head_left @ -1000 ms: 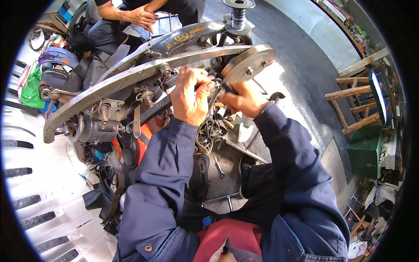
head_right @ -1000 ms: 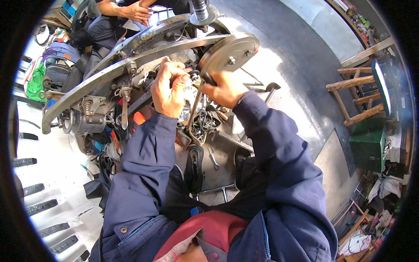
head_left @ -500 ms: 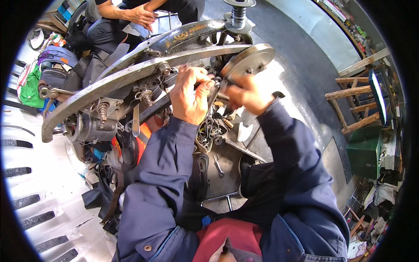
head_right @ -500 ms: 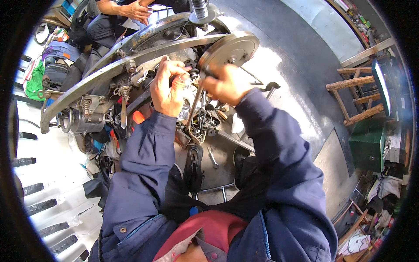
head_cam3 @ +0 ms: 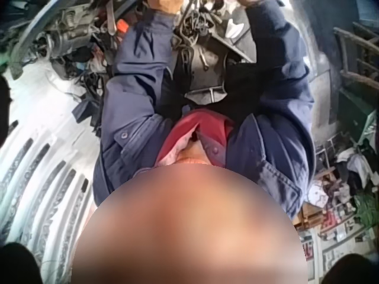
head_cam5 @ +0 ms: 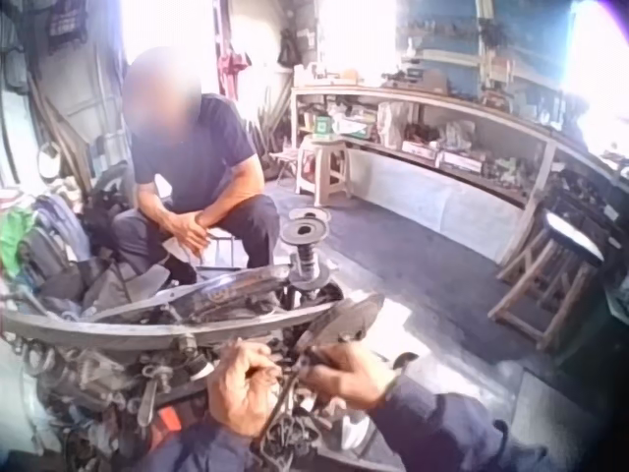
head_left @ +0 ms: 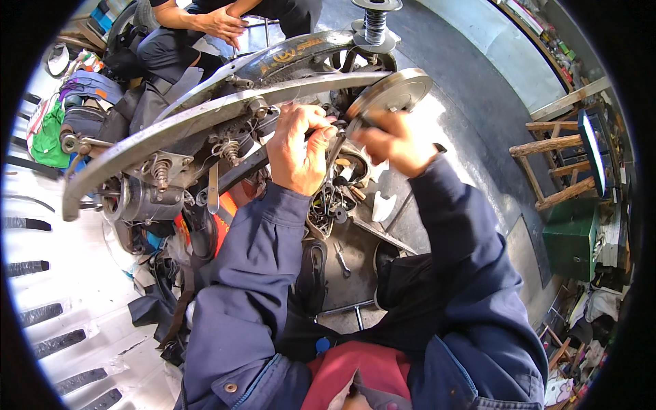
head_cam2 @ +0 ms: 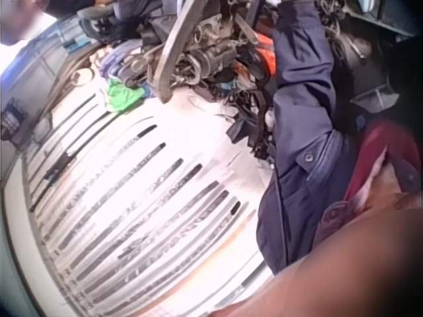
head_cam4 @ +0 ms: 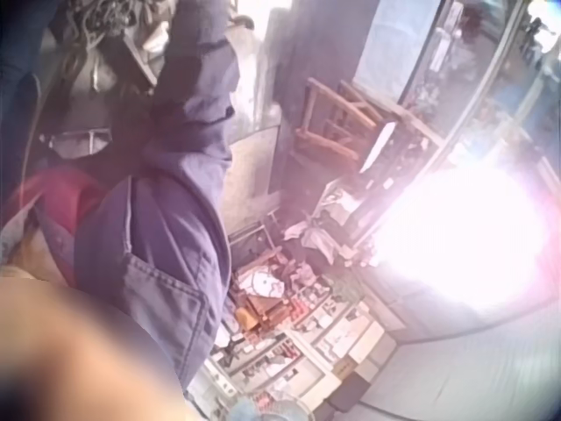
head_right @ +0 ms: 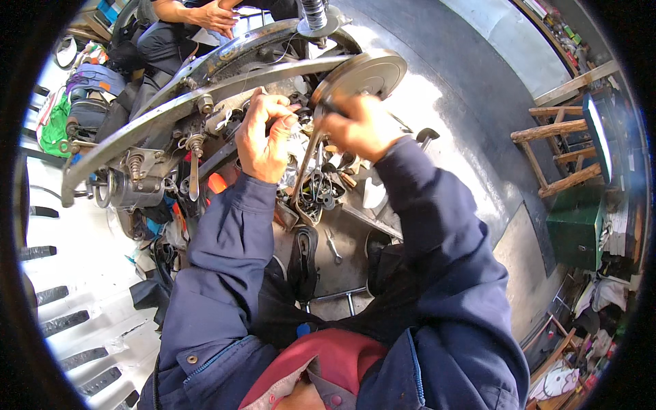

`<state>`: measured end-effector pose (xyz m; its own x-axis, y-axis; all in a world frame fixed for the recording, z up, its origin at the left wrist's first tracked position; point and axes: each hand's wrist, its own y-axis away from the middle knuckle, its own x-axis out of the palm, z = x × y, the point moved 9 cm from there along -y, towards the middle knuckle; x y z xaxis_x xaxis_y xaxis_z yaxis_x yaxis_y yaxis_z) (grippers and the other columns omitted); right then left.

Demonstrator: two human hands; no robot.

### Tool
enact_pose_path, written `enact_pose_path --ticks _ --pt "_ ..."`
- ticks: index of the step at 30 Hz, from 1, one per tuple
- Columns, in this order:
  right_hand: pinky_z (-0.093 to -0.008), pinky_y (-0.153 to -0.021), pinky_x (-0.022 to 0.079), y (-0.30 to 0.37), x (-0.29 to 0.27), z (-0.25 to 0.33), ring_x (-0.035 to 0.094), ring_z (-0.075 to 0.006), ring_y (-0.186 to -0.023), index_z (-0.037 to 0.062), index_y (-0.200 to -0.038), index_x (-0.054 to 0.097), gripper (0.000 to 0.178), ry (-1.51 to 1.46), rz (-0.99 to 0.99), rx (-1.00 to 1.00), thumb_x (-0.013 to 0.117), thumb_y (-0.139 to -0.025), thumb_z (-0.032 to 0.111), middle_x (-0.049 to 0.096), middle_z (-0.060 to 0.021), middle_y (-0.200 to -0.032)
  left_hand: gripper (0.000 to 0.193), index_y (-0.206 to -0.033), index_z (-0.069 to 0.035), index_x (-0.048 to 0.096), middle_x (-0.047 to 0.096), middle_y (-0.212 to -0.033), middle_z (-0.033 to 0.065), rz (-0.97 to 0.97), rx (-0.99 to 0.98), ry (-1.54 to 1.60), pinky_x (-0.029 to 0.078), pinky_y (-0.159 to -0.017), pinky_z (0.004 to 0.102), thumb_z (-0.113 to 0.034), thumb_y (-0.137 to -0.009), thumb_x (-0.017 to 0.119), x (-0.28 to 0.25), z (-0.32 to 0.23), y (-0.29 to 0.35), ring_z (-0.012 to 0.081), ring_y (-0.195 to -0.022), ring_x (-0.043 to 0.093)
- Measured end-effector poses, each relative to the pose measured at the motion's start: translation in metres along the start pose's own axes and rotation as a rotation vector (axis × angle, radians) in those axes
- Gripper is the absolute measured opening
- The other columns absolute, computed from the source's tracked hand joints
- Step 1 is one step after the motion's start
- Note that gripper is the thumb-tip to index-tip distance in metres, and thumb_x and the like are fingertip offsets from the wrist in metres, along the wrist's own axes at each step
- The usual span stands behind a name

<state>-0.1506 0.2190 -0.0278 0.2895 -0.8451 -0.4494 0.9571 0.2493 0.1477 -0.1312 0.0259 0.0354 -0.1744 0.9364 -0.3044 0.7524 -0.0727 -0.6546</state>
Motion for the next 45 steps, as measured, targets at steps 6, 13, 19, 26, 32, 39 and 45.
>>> enact_pose_path --ticks 6,13,19,26,32,39,45 --pt "-0.0264 -0.047 0.039 -0.010 -0.102 -0.044 0.049 -0.0097 -0.049 0.0002 -0.082 0.067 0.021 -0.435 -0.466 -0.007 0.066 -0.093 0.018 0.055 -0.0017 -0.061 0.015 -0.091 -0.006 0.060 0.066 -0.096 0.0090 0.019 -0.009 0.012 0.038 -0.115 0.0473 -0.016 -0.095 0.070 0.000 -0.001 -0.001 0.0247 -0.089 0.074" --pt "-0.0399 -0.069 0.051 -0.033 0.008 -0.134 0.061 -0.0269 -0.074 -0.0033 -0.115 0.065 0.043 0.087 -0.163 0.241 0.061 -0.092 0.033 0.064 -0.0184 -0.082 0.017 -0.092 -0.004 0.060 0.066 -0.098 0.0100 0.000 -0.021 0.030 0.050 -0.097 0.0388 -0.017 -0.096 0.070 0.001 0.004 0.002 0.0233 -0.089 0.074" --pt "-0.0311 -0.052 0.049 -0.013 0.035 -0.121 0.058 -0.0127 -0.054 -0.0017 -0.090 0.066 0.048 -0.056 -0.209 0.096 0.072 -0.092 0.045 0.060 -0.0045 -0.066 0.017 -0.092 -0.003 0.059 0.065 -0.098 0.0102 -0.010 0.031 -0.006 0.054 -0.081 0.0329 -0.013 -0.094 0.072 0.002 0.006 0.001 0.0226 -0.089 0.070" --pt "-0.0472 -0.106 0.050 0.045 0.167 -0.142 0.053 -0.0386 -0.132 0.0158 -0.147 0.050 0.079 0.432 0.248 -0.096 0.078 -0.073 0.023 0.046 -0.0197 -0.151 0.014 -0.093 -0.003 0.059 0.067 -0.098 0.0099 -0.009 0.110 -0.056 0.055 -0.081 0.0339 -0.010 -0.092 0.072 0.000 -0.002 -0.001 0.0228 -0.088 0.070" --pt "-0.0462 -0.094 0.054 0.095 0.257 -0.206 0.069 -0.0377 -0.108 0.0135 -0.131 0.065 0.063 0.547 0.791 0.143 0.072 -0.080 0.050 0.073 -0.0190 -0.114 0.016 -0.092 -0.005 0.059 0.070 -0.095 0.0085 -0.002 0.111 -0.064 0.043 -0.109 0.0452 -0.015 -0.094 0.072 0.000 -0.002 0.000 0.0247 -0.092 0.072" --pt "-0.0414 -0.095 0.055 0.055 0.163 -0.151 0.069 -0.0347 -0.113 0.0105 -0.134 0.065 0.071 0.528 0.636 0.163 0.079 -0.075 0.048 0.073 -0.0181 -0.119 0.018 -0.092 -0.006 0.059 0.070 -0.095 0.0085 0.003 0.046 -0.012 0.043 -0.110 0.0456 -0.018 -0.095 0.072 0.001 0.003 -0.001 0.0247 -0.091 0.073" --pt "-0.0403 -0.088 0.056 0.021 0.003 -0.094 0.071 -0.0326 -0.101 -0.0077 -0.136 0.056 0.091 0.543 0.128 0.294 0.082 -0.077 0.055 0.069 -0.0283 -0.112 0.018 -0.093 -0.006 0.059 0.070 -0.094 0.0079 -0.006 0.057 -0.009 0.038 -0.114 0.0490 -0.019 -0.095 0.071 0.000 0.000 -0.001 0.0250 -0.090 0.072"
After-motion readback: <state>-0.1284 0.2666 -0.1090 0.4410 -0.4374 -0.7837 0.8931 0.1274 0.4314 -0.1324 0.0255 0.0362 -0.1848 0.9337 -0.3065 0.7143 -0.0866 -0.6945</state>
